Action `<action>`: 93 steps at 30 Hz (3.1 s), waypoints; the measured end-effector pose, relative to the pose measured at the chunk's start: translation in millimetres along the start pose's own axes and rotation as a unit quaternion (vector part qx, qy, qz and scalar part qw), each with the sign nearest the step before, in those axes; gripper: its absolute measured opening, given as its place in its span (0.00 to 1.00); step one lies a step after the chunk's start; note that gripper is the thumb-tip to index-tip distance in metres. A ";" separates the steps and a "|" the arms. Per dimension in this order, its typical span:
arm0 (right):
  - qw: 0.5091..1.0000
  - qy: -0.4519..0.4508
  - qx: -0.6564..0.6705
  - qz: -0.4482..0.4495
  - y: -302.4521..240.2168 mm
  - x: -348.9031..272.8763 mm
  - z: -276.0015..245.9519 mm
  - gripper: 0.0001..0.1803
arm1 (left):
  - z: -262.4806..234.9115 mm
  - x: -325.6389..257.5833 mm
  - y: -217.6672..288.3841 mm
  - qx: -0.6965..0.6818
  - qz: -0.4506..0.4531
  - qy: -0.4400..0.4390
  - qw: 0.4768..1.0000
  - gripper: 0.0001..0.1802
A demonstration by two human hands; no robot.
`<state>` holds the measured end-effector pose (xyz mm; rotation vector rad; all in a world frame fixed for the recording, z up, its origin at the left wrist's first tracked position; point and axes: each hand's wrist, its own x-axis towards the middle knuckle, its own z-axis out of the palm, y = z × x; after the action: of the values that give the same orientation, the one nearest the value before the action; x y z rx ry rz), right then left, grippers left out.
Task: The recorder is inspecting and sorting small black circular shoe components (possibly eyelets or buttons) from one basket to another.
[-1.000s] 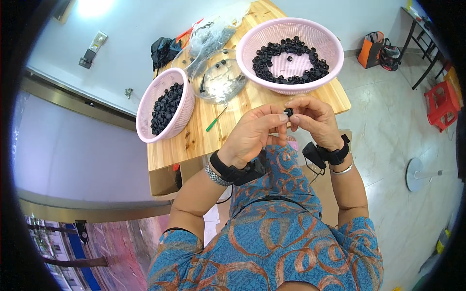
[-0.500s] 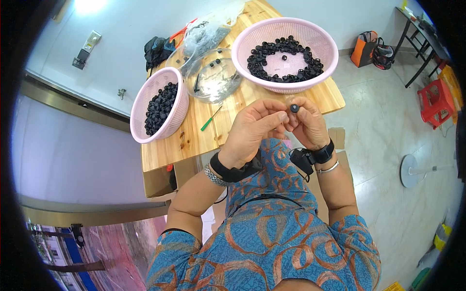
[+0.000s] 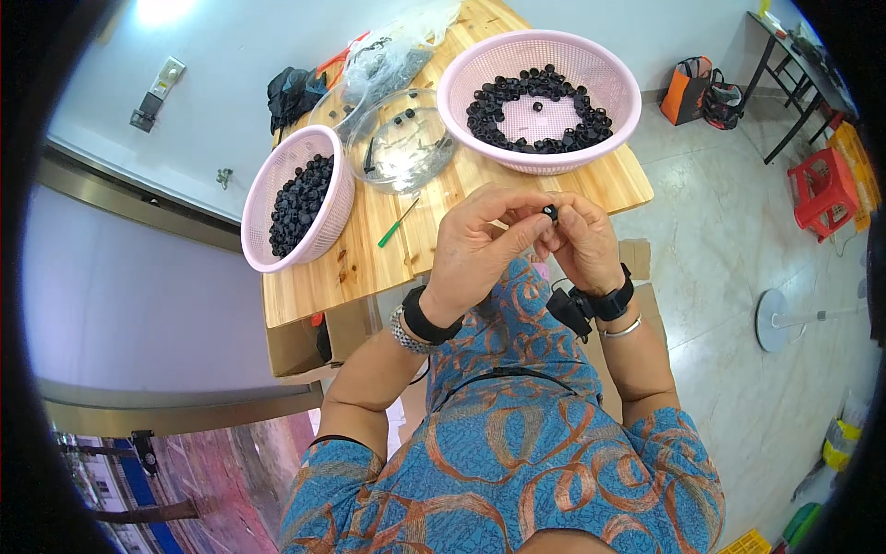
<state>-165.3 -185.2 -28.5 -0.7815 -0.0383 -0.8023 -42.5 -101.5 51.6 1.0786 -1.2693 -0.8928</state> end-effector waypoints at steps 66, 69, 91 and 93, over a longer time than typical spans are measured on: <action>0.873 0.105 -0.435 -0.192 -39.9 -8.6 42.9 0.12 | -18.7 17.8 19.3 -0.096 -0.093 -0.046 0.990 0.14; 0.834 0.092 -0.501 -0.209 -36.8 -7.5 51.6 0.12 | -19.0 2.2 16.7 -0.136 -0.099 -0.013 0.986 0.15; 0.689 0.065 -0.691 -0.209 -25.4 2.9 87.3 0.08 | -43.2 -23.4 -10.1 -0.306 -0.120 0.048 0.943 0.14; 0.667 0.047 -0.720 -0.183 -29.8 2.1 90.2 0.09 | -42.0 -23.6 -8.8 -0.301 -0.118 0.047 0.945 0.14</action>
<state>-160.8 -141.6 55.8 -2.3020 0.6436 -1.2098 -3.0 -76.2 37.3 0.7727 -0.7139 -1.2895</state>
